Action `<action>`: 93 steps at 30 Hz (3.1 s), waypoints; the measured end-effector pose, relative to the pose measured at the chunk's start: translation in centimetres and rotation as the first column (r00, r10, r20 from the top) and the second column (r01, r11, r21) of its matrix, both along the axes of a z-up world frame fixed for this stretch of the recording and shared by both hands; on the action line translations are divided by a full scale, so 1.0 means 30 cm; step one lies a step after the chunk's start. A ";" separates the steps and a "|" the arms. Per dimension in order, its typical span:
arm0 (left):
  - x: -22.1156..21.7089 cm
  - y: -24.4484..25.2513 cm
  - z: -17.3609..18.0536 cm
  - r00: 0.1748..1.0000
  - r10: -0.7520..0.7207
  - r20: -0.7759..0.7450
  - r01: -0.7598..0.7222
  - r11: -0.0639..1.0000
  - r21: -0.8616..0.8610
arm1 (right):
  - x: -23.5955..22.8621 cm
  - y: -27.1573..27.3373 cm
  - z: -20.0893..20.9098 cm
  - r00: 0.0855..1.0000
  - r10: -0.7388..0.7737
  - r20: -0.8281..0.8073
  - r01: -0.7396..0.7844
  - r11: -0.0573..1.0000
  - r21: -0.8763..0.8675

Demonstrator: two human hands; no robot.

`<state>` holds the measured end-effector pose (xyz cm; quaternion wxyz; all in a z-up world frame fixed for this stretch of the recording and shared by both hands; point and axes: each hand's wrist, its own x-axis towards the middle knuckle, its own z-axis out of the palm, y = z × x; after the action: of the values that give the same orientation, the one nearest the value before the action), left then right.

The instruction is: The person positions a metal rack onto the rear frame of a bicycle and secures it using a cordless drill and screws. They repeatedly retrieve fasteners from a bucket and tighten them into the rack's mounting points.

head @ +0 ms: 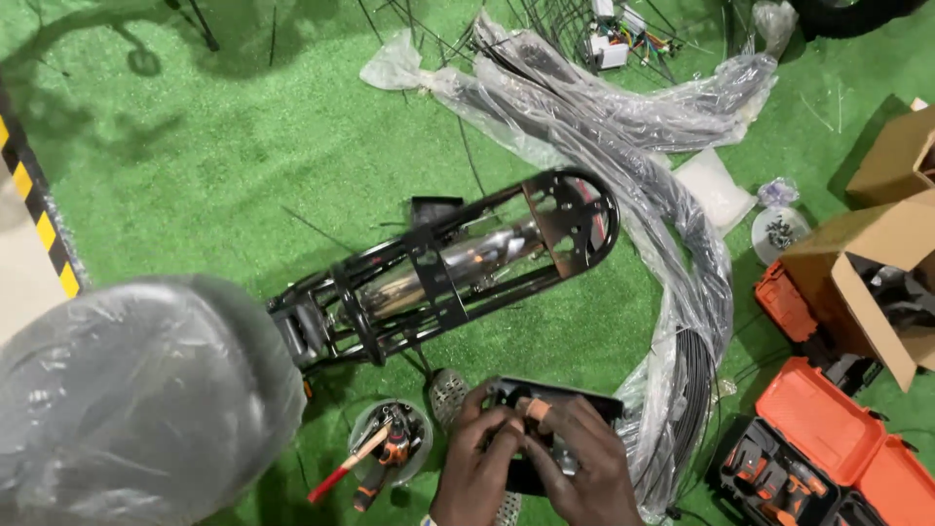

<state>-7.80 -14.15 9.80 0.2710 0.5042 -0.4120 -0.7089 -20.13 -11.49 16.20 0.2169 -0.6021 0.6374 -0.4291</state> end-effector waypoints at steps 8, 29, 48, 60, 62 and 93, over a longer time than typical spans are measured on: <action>-0.003 -0.248 0.127 0.967 -0.159 0.200 0.181 0.978 -0.100 | -0.033 -0.185 0.000 0.951 -0.273 0.146 0.260 0.960 0.103; -0.087 -0.408 0.143 0.995 -0.050 0.090 0.043 0.996 0.081 | -0.386 -0.364 -0.025 0.895 -0.169 0.413 -0.276 0.519 0.809; -0.457 -0.696 -0.177 0.873 -0.467 0.141 0.470 0.883 0.019 | -0.454 -0.188 -0.385 0.628 -0.724 0.284 -0.029 0.343 0.939; -0.413 -0.706 -0.104 0.675 -0.264 0.689 0.569 0.781 -0.258 | -0.291 -0.147 -0.599 0.402 -0.864 0.303 0.254 0.423 0.870; -0.382 -0.681 -0.030 0.676 -0.215 0.705 0.548 0.786 -0.286 | -0.276 -0.163 -0.597 0.382 -0.874 0.301 0.275 0.419 0.865; -0.053 -0.464 -0.025 0.754 0.145 0.641 -0.012 0.978 -0.208 | -0.122 -0.382 -0.533 0.429 -0.685 0.589 0.108 0.686 0.720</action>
<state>-9.39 -28.08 9.06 0.1870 0.7079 -0.5250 -0.4339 -23.80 -22.93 0.20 0.5479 -0.0450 0.6828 -0.4812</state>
